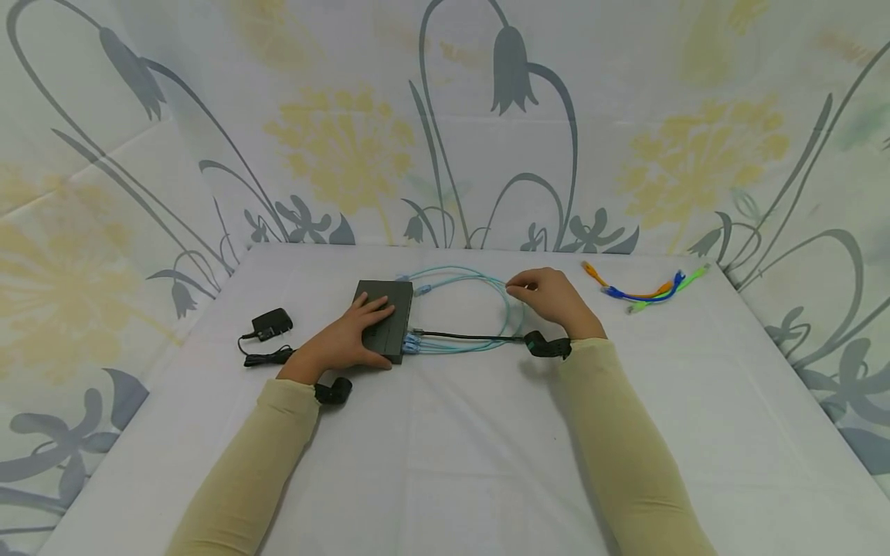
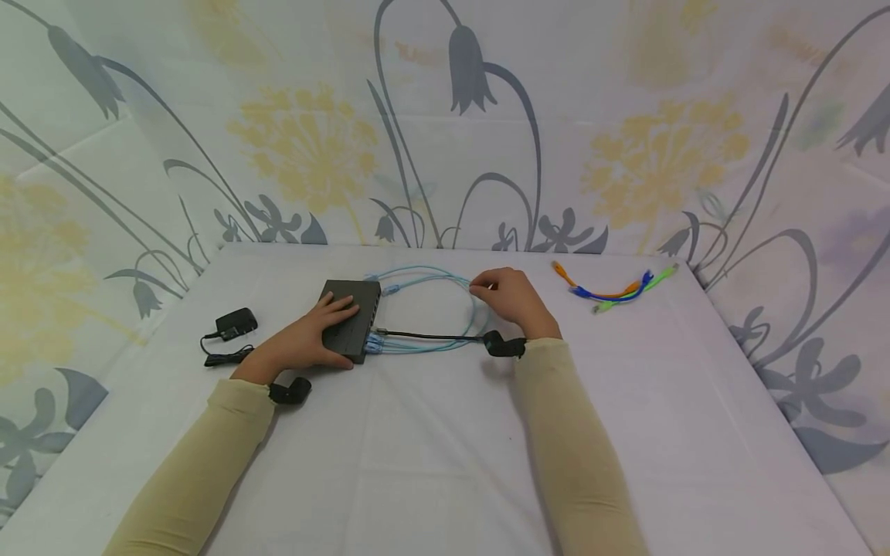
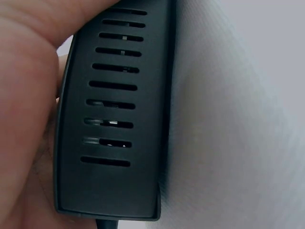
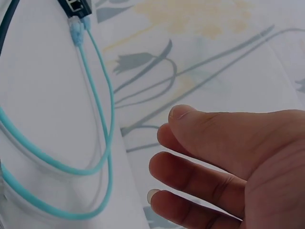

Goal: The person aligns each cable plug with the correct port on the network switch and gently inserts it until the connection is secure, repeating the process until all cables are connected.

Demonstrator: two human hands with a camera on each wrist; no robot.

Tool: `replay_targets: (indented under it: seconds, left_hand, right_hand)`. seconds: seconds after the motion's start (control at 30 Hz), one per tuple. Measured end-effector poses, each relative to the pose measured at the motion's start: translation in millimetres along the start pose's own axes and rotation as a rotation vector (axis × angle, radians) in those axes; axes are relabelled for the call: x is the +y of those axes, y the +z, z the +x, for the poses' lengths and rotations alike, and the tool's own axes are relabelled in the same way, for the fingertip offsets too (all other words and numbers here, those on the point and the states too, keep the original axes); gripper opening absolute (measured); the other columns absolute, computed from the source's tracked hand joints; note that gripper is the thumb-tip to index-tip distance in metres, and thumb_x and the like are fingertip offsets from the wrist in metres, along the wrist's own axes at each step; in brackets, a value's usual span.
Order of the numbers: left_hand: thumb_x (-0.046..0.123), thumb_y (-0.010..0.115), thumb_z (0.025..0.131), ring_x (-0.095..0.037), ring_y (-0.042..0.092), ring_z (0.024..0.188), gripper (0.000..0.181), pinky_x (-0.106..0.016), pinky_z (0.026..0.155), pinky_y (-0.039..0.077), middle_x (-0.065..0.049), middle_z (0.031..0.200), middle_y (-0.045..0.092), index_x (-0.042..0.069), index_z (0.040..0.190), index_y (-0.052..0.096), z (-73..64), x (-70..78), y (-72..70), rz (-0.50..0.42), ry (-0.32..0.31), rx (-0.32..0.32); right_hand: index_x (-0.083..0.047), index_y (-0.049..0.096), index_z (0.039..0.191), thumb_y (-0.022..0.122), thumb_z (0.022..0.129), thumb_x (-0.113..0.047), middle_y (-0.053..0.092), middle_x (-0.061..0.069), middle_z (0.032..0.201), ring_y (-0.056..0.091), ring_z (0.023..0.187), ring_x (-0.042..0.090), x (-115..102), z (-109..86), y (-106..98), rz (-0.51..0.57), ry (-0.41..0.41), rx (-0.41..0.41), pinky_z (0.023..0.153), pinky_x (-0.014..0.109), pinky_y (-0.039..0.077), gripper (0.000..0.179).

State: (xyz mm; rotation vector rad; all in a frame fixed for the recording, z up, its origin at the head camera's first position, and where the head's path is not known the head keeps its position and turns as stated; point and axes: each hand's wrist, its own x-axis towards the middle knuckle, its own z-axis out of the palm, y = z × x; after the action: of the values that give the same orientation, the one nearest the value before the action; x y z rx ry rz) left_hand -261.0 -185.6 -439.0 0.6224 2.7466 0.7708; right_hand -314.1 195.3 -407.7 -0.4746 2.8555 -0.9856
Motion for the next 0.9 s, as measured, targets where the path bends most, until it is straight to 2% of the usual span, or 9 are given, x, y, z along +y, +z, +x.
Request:
replay_targets:
  seconds: [0.23, 0.63, 0.9]
  left_hand:
    - [0.048, 0.084, 0.071, -0.036, -0.007, 0.151, 0.104, -0.065, 0.113, 0.022, -0.002, 0.164, 0.013, 0.021, 0.154, 0.028, -0.3, 0.4, -0.5, 0.009, 0.012, 0.007]
    - [0.048, 0.084, 0.070, -0.033, -0.008, 0.151, 0.104, -0.063, 0.114, 0.023, 0.001, 0.164, 0.013, 0.023, 0.154, 0.029, 1.0, -1.1, 1.1, 0.010, 0.001, -0.001]
    - [0.048, 0.084, 0.070, -0.032, -0.008, 0.152, 0.104, -0.062, 0.114, 0.023, 0.003, 0.164, 0.013, 0.024, 0.154, 0.029, 1.4, -0.8, 0.7, 0.009, -0.006, 0.000]
  right_hand:
    - [-0.016, 0.069, 0.120, 0.056, 0.097, -0.040, 0.064, 0.008, 0.124, 0.057, 0.117, 0.030, 11, -1.3, -9, 0.009, 0.044, 0.016, 0.098, 0.049, 0.046, 0.036]
    - [-0.013, 0.065, 0.126, 0.054, 0.098, -0.043, 0.061, 0.010, 0.132, 0.054, 0.123, 0.032, 25, -7.6, -21, 0.041, 0.103, 0.048, 0.099, 0.052, 0.045, 0.043]
    - [-0.011, 0.066, 0.125, 0.055, 0.098, -0.040, 0.061, 0.013, 0.131, 0.055, 0.119, 0.034, 28, -12.3, -30, -0.007, 0.101, 0.107, 0.095, 0.052, 0.046, 0.041]
